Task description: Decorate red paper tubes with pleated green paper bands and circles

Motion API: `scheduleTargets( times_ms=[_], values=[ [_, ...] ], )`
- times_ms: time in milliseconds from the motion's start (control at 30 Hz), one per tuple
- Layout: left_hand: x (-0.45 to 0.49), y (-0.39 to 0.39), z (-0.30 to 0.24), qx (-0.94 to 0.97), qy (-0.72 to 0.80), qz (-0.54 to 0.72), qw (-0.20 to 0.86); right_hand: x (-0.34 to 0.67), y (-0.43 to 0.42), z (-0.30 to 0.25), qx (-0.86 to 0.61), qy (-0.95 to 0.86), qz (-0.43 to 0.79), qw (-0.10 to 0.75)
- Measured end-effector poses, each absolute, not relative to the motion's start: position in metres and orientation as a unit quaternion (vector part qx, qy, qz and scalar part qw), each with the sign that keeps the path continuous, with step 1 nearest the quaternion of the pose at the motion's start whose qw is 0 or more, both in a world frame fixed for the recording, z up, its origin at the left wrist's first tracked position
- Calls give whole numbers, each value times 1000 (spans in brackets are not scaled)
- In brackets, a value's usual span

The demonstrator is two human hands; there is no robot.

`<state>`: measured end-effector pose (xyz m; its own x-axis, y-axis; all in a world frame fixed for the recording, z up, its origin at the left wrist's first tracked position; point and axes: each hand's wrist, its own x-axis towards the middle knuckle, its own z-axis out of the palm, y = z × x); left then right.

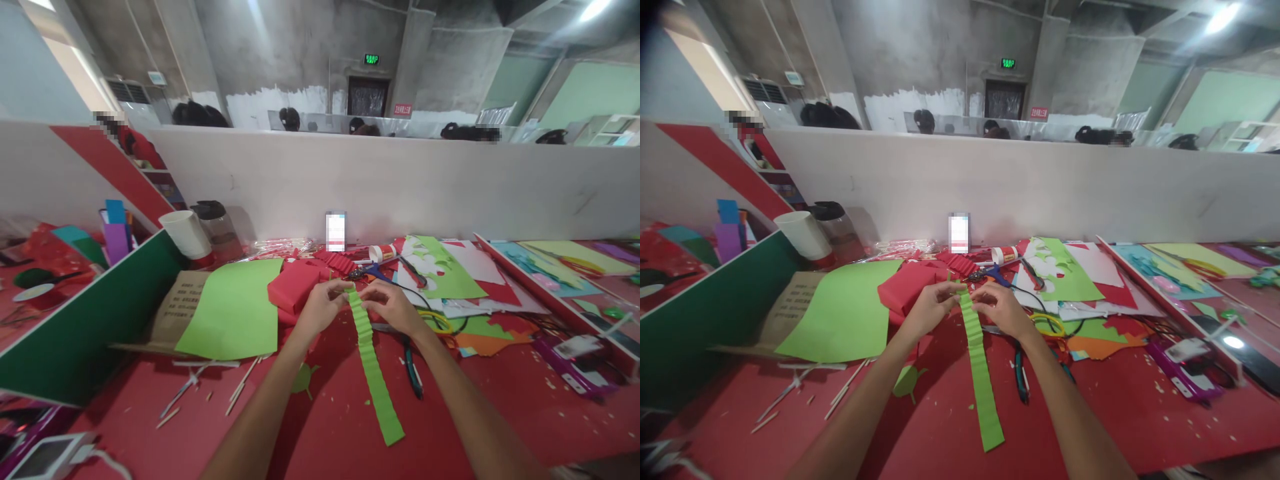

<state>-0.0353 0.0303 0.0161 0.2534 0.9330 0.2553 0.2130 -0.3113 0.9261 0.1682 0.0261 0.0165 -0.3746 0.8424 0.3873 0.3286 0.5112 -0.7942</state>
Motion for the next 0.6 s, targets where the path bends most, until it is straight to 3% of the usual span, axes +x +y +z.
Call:
scheduleTargets(
  times_ms=[600],
  values=[
    [-35, 26, 23, 660, 425, 431, 445, 167, 28, 12, -383, -778, 295, 401]
  ],
)
